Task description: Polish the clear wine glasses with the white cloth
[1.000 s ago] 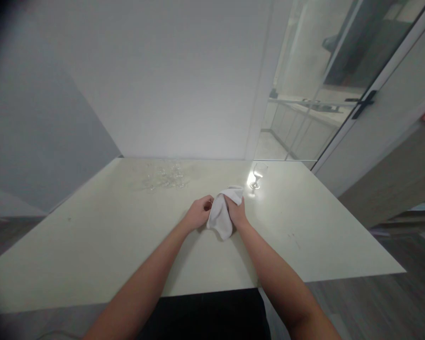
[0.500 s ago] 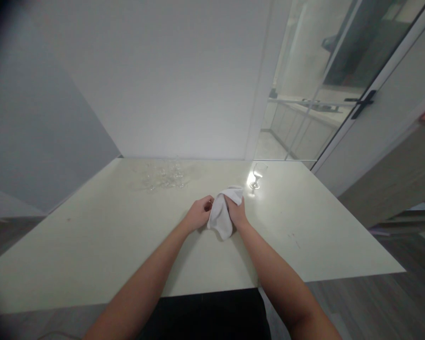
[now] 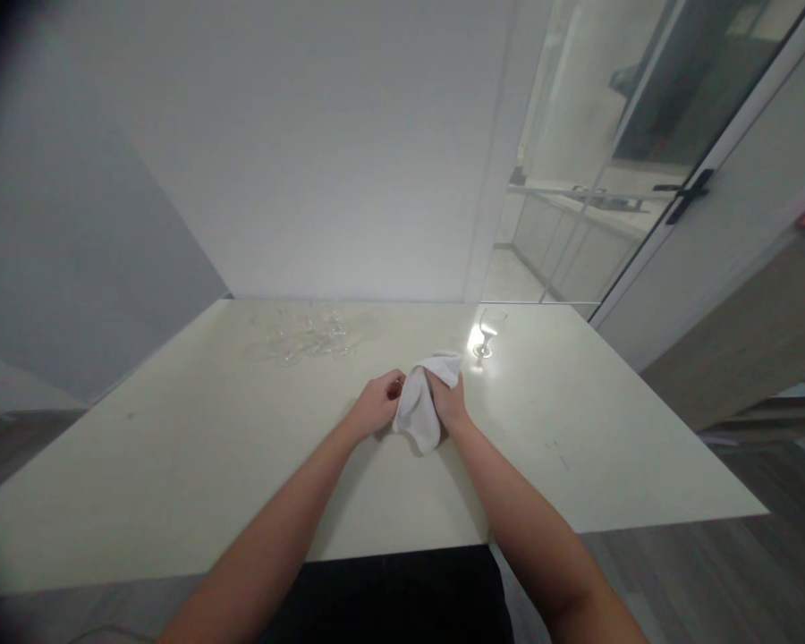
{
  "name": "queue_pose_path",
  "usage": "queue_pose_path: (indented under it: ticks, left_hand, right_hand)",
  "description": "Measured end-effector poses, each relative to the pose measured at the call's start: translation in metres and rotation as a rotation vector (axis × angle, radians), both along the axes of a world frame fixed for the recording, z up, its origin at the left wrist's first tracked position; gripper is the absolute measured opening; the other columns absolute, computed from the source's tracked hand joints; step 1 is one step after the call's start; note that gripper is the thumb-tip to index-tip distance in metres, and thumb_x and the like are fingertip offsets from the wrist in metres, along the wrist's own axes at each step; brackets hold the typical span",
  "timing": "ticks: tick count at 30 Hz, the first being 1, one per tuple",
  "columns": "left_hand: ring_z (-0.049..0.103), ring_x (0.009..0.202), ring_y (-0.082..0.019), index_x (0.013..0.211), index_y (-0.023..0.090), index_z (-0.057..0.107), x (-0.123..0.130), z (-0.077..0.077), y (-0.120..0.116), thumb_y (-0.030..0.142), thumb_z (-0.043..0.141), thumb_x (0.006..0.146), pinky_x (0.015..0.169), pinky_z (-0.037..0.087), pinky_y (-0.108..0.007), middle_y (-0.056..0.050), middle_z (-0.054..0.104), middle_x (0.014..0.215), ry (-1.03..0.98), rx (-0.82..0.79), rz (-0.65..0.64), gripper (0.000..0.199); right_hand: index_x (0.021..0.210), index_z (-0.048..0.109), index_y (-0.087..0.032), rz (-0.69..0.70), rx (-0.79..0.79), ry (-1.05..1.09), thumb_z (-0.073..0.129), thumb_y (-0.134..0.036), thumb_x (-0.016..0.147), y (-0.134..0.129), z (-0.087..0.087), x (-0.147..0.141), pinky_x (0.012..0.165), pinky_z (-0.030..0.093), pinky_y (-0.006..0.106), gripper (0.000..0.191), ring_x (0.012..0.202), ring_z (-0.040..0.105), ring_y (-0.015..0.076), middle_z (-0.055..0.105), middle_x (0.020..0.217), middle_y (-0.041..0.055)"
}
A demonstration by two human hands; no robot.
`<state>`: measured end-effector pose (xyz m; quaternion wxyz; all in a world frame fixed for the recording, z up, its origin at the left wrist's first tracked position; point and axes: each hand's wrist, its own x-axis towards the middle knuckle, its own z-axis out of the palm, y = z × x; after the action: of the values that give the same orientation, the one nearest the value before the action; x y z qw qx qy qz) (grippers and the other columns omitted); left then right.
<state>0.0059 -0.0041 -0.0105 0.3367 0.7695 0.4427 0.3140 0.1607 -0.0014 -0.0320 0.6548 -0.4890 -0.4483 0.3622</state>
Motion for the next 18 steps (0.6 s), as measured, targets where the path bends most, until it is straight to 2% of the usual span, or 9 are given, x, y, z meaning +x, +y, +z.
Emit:
queue_pose_path:
  ticks: [12, 16, 18]
  left_hand:
    - [0.048, 0.061, -0.011, 0.083, 0.019, 0.055, 0.0001, -0.0017, -0.0001, 0.028, 0.052, 0.076, 0.057, 0.033, -0.022, 0.003, 0.056, 0.066, 0.045, 0.05, 0.007, 0.012]
    - [0.05, 0.06, -0.012, 0.099, 0.023, 0.053, 0.0027, -0.0028, -0.0028, 0.022, 0.056, 0.071, 0.056, 0.032, -0.023, 0.002, 0.06, 0.074, 0.093, 0.123, 0.108, 0.028]
    - [0.05, 0.059, -0.012, 0.099, 0.024, 0.052, 0.004, -0.0033, -0.0034, 0.019, 0.056, 0.071, 0.057, 0.032, -0.023, 0.002, 0.06, 0.074, 0.097, 0.14, 0.139, 0.029]
  right_hand:
    - [0.081, 0.062, -0.016, 0.004, 0.009, -0.007, 0.063, -0.04, 0.07, 0.0007, -0.0041, 0.0026, 0.07, 0.048, 0.031, 0.027, 0.071, 0.058, 0.0169, 0.065, 0.082, 0.0034]
    - [0.082, 0.062, -0.016, -0.01, -0.015, 0.039, 0.064, -0.041, 0.068, 0.0036, -0.0084, 0.0024, 0.07, 0.048, 0.032, 0.029, 0.07, 0.058, 0.0174, 0.066, 0.081, 0.0032]
    - [0.082, 0.062, -0.016, -0.007, -0.003, 0.048, 0.066, -0.04, 0.067, 0.0041, -0.0093, 0.002, 0.071, 0.048, 0.033, 0.029, 0.071, 0.059, 0.0178, 0.066, 0.081, 0.003]
